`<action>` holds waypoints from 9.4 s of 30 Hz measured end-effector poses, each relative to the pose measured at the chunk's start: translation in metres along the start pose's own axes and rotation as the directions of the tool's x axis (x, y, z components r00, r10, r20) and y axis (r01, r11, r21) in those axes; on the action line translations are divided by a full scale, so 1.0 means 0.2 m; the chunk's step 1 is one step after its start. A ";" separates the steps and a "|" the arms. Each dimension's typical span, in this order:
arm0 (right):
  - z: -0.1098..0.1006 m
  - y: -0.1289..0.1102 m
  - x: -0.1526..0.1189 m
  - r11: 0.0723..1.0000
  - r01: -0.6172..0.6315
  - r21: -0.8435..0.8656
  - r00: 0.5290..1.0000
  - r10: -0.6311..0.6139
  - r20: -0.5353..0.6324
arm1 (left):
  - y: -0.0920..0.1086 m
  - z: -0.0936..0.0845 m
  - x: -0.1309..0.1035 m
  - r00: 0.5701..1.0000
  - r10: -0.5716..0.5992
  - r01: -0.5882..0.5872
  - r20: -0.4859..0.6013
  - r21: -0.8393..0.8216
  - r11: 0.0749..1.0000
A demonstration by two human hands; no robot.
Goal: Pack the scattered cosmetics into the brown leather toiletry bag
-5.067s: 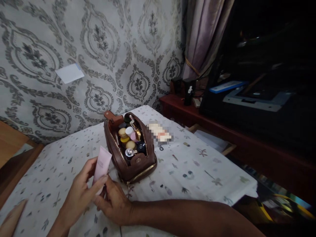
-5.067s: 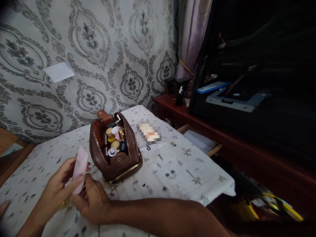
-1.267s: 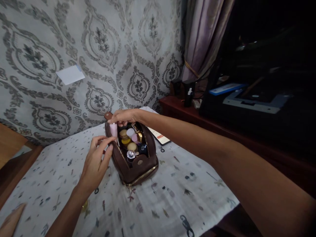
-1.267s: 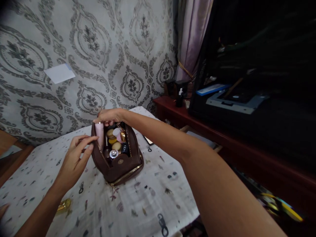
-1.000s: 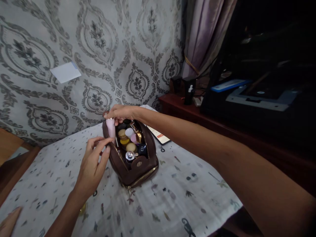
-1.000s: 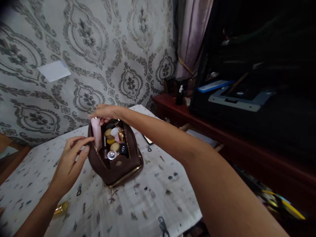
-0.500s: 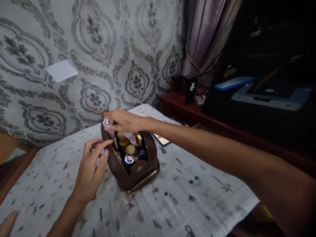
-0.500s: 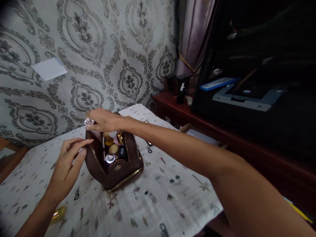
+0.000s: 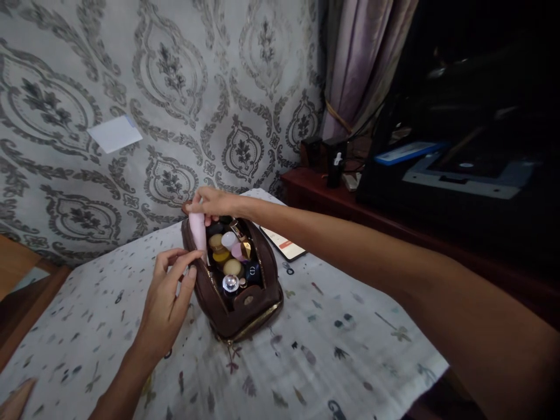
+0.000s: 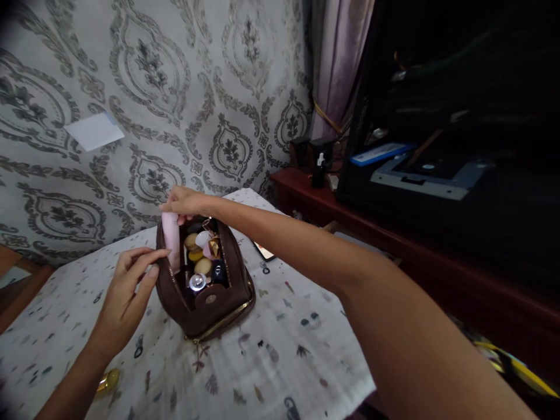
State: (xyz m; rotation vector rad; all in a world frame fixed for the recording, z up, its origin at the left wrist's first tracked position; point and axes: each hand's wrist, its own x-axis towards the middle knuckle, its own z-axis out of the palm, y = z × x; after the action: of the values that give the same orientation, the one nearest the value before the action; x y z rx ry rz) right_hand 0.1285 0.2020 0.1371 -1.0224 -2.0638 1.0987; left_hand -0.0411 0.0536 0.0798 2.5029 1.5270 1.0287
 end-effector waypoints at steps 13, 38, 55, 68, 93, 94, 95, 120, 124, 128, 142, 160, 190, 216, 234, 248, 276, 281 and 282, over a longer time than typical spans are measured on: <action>0.06 0.02 0.09 0.986 -0.123 -0.114 0.971 0.143 0.191 | -0.01 0.02 0.00 0.999 0.001 -0.002 -0.032 -0.042 0.999; -0.01 -0.11 -0.11 0.906 -0.021 -0.422 0.998 -0.008 -0.067 | -0.14 0.10 -0.07 0.935 -0.355 0.310 -0.010 -0.464 0.830; -0.02 0.10 -0.46 0.938 0.197 -0.284 0.819 -0.316 -0.479 | -0.27 0.22 -0.04 0.884 -0.372 0.441 0.283 -0.768 0.464; 0.16 0.06 -0.64 0.886 0.327 -0.327 0.865 -0.421 -0.275 | -0.37 -0.04 -0.27 0.817 -0.536 0.538 0.211 -0.611 0.580; 0.76 -0.06 -0.86 0.818 0.563 -0.115 0.820 -0.571 -0.046 | -0.50 -0.40 -0.78 0.767 -0.442 0.431 0.464 0.136 0.892; 0.80 -0.05 -0.87 0.852 0.509 -0.122 0.860 -0.509 0.033 | -0.47 -0.40 -0.77 0.752 -0.444 0.443 0.488 0.125 0.888; 0.83 -0.05 -0.88 0.883 0.448 -0.138 0.893 -0.436 0.113 | -0.44 -0.40 -0.75 0.739 -0.440 0.452 0.510 0.108 0.885; 1.03 0.23 -0.86 0.880 -0.147 0.451 0.978 0.061 0.200 | -0.20 -0.22 -0.53 0.774 -0.108 0.235 0.624 -0.125 0.964; 1.02 0.22 -0.86 0.862 -0.122 0.491 0.986 0.048 0.161 | -0.18 -0.21 -0.47 0.784 -0.124 0.254 0.608 -0.132 0.958; 1.00 0.21 -0.85 0.837 -0.115 0.535 0.989 0.044 0.143 | -0.17 -0.23 -0.43 0.836 -0.140 0.272 0.530 -0.180 0.945; 1.00 0.19 -0.85 0.831 -0.063 0.553 0.992 -0.011 0.129 | -0.24 -0.09 -0.46 0.883 -0.177 0.417 0.435 -0.553 0.722; 1.00 0.18 -0.84 0.808 -0.111 0.578 0.983 0.002 0.186 | -0.27 -0.08 -0.50 0.880 -0.257 0.461 0.400 -0.587 0.665; 1.00 0.19 -0.84 0.886 -0.054 0.461 0.986 -0.025 0.163 | -0.32 -0.17 -0.52 0.837 -0.091 0.458 0.539 -0.601 0.655; 0.99 0.19 -0.85 0.855 -0.108 0.507 0.975 -0.008 0.221 | -0.33 -0.15 -0.52 0.810 -0.111 0.530 0.575 -0.640 0.556; 0.98 0.19 -0.83 0.704 -0.295 0.647 0.915 0.011 0.404 | -0.35 -0.11 -0.54 0.840 -0.130 0.506 0.527 -0.673 0.539; 0.96 0.19 -0.83 0.604 -0.384 0.699 0.857 -0.047 0.513 | -0.32 -0.10 -0.55 0.850 -0.144 0.508 0.507 -0.714 0.482; 0.07 -0.07 -0.83 0.783 0.318 0.534 0.907 -0.086 -0.413 | 0.09 -0.07 -0.09 0.908 0.377 -0.419 0.183 0.428 0.801; 0.03 -0.05 -0.81 0.872 0.235 0.430 0.930 -0.073 -0.361 | 0.03 -0.02 -0.14 0.924 0.358 -0.383 0.135 0.317 0.868; 0.03 -0.04 -0.80 0.878 0.228 0.420 0.936 -0.079 -0.342 | 0.02 -0.01 -0.15 0.926 0.353 -0.377 0.133 0.309 0.873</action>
State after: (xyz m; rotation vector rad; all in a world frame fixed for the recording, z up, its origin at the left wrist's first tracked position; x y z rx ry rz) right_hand 0.2071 0.0631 0.1201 -0.7234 -1.5035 1.1725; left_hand -0.0490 0.0270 0.0674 3.1157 1.3273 0.7458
